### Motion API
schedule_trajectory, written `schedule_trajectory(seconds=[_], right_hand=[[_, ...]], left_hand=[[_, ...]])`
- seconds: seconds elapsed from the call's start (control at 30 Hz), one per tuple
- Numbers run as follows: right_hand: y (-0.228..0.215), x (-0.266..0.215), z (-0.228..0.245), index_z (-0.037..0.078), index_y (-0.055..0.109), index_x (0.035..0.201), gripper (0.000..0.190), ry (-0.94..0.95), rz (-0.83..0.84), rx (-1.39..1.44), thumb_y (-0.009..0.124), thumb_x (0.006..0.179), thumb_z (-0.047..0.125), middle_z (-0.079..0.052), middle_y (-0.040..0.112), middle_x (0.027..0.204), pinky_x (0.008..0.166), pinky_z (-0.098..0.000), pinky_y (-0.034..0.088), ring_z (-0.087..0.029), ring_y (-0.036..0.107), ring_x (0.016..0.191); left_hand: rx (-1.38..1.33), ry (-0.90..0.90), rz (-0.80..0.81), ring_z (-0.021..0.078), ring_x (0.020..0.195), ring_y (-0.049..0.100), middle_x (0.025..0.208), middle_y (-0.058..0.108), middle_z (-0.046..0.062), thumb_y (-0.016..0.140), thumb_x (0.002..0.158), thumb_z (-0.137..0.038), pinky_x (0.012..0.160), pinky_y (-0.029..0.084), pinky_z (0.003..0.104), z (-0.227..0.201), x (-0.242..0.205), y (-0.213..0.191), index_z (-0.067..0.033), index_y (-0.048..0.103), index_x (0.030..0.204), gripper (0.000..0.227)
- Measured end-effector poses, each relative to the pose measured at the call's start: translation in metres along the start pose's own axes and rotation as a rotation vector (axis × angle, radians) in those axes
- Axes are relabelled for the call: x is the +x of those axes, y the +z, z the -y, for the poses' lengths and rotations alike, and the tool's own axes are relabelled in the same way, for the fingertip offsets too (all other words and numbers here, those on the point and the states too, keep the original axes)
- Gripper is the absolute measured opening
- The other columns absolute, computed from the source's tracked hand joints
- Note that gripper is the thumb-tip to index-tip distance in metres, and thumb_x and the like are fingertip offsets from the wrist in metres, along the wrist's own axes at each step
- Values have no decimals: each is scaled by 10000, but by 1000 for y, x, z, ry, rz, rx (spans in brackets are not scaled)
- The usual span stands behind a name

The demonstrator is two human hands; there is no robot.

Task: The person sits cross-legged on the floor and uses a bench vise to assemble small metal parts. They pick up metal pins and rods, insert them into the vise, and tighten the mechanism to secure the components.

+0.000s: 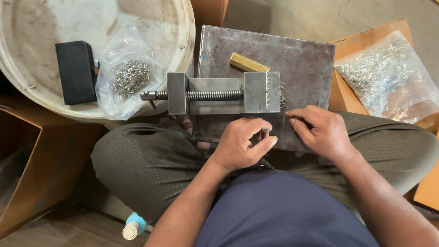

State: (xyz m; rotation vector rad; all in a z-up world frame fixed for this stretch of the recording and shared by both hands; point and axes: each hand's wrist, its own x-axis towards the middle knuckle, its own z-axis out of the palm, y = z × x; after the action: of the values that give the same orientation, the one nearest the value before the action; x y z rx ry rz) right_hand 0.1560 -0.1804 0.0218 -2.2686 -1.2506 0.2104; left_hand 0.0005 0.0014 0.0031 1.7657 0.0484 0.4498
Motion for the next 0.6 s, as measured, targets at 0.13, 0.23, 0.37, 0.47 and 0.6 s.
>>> schedule_trajectory(seconds=[0.13, 0.23, 0.37, 0.47, 0.6], right_hand=[[-4, 10, -8, 148, 766, 1040, 159, -110, 71, -77, 748, 890, 198, -60, 651, 809, 613, -398, 517, -287, 659, 702], [-4, 18, -12, 175, 774, 1027, 167, -145, 106, -123, 755, 870, 230, -40, 629, 773, 593, -404, 508, -280, 650, 685], [-5, 20, -14, 209, 793, 1037, 204, -163, 151, -154, 759, 838, 238, -25, 620, 749, 575, -398, 505, -268, 651, 673], [-5, 19, -13, 206, 789, 1008, 181, -183, 132, -164, 759, 832, 236, -29, 621, 755, 583, -401, 508, -273, 656, 688], [-2, 17, -11, 160, 758, 943, 122, -189, 89, -175, 762, 849, 238, -39, 639, 786, 589, -409, 509, -289, 660, 704]], left_hand=[[17, 13, 3, 195, 677, 663, 769, 683, 57, 756, 897, -156, 637, 512, 314, -2, 2, 0, -68, 654, 944, 142], [25, 12, 3, 194, 677, 663, 765, 683, 56, 757, 898, -160, 640, 513, 311, -3, 2, 0, -66, 655, 946, 147], [14, -20, 17, 189, 654, 665, 754, 683, 53, 756, 894, -165, 622, 515, 309, -2, 2, 0, -71, 658, 938, 143], [19, -15, 11, 205, 654, 669, 752, 678, 61, 758, 891, -169, 625, 518, 316, -3, 2, 0, -72, 657, 939, 148], [53, 21, 0, 235, 674, 673, 767, 685, 74, 760, 893, -176, 640, 518, 334, -4, 3, 0, -70, 657, 941, 155]])
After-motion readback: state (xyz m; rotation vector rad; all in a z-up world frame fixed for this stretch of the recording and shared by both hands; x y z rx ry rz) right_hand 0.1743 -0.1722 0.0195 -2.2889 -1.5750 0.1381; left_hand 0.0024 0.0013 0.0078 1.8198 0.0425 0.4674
